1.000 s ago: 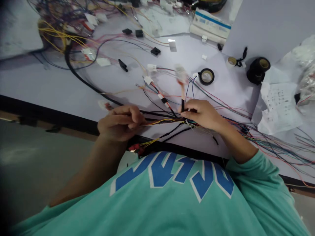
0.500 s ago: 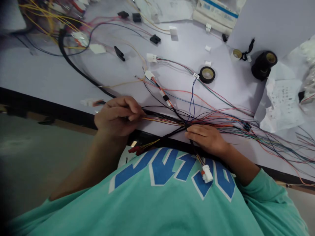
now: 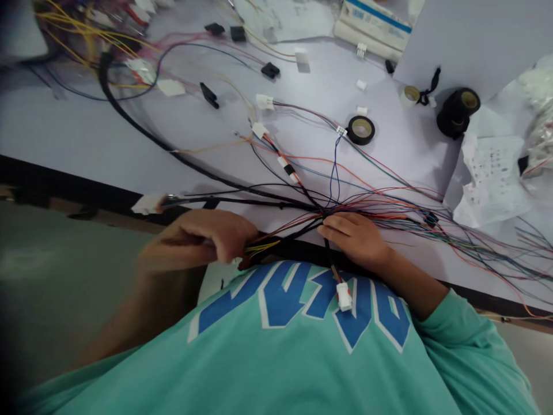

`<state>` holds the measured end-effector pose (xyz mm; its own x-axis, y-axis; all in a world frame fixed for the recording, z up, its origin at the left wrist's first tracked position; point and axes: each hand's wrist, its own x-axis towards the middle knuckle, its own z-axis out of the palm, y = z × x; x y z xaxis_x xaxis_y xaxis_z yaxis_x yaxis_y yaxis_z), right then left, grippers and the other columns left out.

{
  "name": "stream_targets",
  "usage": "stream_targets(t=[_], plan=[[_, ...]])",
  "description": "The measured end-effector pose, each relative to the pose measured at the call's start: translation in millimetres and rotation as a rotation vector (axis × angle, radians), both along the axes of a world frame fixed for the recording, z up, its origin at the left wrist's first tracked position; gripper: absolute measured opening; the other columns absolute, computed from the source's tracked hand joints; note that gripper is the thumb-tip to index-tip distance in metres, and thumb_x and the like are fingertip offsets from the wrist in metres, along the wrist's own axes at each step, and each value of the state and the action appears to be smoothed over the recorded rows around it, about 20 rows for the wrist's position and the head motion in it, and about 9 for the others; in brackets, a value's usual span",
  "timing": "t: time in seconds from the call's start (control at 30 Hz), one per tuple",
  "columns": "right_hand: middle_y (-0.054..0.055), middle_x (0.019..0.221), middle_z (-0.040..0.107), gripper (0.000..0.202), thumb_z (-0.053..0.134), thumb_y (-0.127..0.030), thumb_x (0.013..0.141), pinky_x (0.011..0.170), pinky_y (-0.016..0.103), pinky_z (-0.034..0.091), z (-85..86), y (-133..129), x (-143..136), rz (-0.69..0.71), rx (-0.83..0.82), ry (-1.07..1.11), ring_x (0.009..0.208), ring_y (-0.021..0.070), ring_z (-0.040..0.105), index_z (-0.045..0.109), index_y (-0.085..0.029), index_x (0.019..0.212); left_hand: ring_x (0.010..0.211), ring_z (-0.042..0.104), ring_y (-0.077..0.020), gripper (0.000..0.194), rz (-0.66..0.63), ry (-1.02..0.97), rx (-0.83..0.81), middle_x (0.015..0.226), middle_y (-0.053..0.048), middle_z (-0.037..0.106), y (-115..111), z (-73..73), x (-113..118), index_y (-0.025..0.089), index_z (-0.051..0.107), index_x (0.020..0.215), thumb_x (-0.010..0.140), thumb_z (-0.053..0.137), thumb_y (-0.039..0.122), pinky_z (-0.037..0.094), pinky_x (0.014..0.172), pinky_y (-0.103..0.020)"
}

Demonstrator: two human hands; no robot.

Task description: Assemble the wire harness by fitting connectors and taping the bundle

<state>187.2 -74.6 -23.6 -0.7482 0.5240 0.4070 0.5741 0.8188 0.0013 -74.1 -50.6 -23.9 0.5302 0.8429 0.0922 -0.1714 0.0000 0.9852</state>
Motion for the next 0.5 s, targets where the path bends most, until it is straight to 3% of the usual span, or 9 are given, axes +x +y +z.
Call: stream_targets(t=[0.07,0.1,0.13,0.23,0.37,0.5], plan=[[0.003,0.083,0.069,0.031,0.037,-0.014,0.092,0.073,0.022,0.05,-0.4,-0.5,-3.2,-0.022,0.018,-0.026,0.083,0.011,0.062,0.068,-0.019,0.09,0.041,0.05,-0.0147,0.017,-0.301,0.065,0.12,0.043,-0.006,0.057,-1.1,3.1,-5.0,0.019,0.066,0.049,0.059,0.053,0.017,0.036,0.042,-0.027],[0.003,0.082,0.069,0.031,0.037,-0.014,0.092,0.071,0.022,0.049,-0.7,-1.0,-5.1,-0.035,0.029,-0.037,0.082,0.0111,0.062,0.068,-0.019,0.089,0.042,0.05,-0.0137,0.019,-0.365,0.081,0.145,0.045,-0.005,0.057,-2.0,4.1,-6.8,0.019,0.067,0.053,0.061,0.05,0.015,0.035,0.042,-0.026],[0.002,0.082,0.069,0.031,0.038,-0.015,0.092,0.07,0.022,0.048,-1.2,-1.8,-7.1,-0.049,0.04,-0.048,0.08,0.0113,0.061,0.068,-0.02,0.088,0.042,0.048,-0.0126,0.02,-0.346,0.097,0.139,0.046,-0.004,0.057,-3.4,4.5,-8.0,0.019,0.067,0.054,0.062,0.049,0.013,0.033,0.041,-0.025],[0.002,0.079,0.069,0.026,0.043,-0.016,0.09,0.065,0.024,0.044,-3.6,-4.1,-13.2,-0.1,0.072,-0.1,0.075,0.0126,0.059,0.069,-0.019,0.085,0.042,0.048,-0.0109,0.018,-0.171,0.093,0.032,0.048,-0.002,0.056,-9.2,1.4,-7.5,0.019,0.066,0.055,0.062,0.051,0.013,0.032,0.04,-0.023],[0.001,0.078,0.068,0.022,0.048,-0.015,0.087,0.062,0.026,0.038,-6.0,0.2,-16.4,-0.177,0.044,-0.178,0.071,0.0136,0.057,0.069,-0.022,0.087,0.036,0.04,-0.0065,0.007,0.206,-0.129,-0.18,0.042,0.002,0.05,-10.6,-5.2,0.9,0.018,0.064,0.051,0.054,0.059,0.014,0.026,0.037,-0.02],[0.0,0.08,0.067,0.025,0.043,-0.021,0.091,0.058,0.025,0.035,-2.4,10.0,-17.2,-0.194,-0.031,-0.187,0.069,0.0127,0.055,0.068,-0.025,0.093,0.031,0.035,-0.0045,0.006,0.367,-0.249,-0.312,0.04,0.003,0.05,-4.7,-3.5,10.2,0.017,0.062,0.05,0.048,0.058,0.013,0.022,0.036,-0.019]])
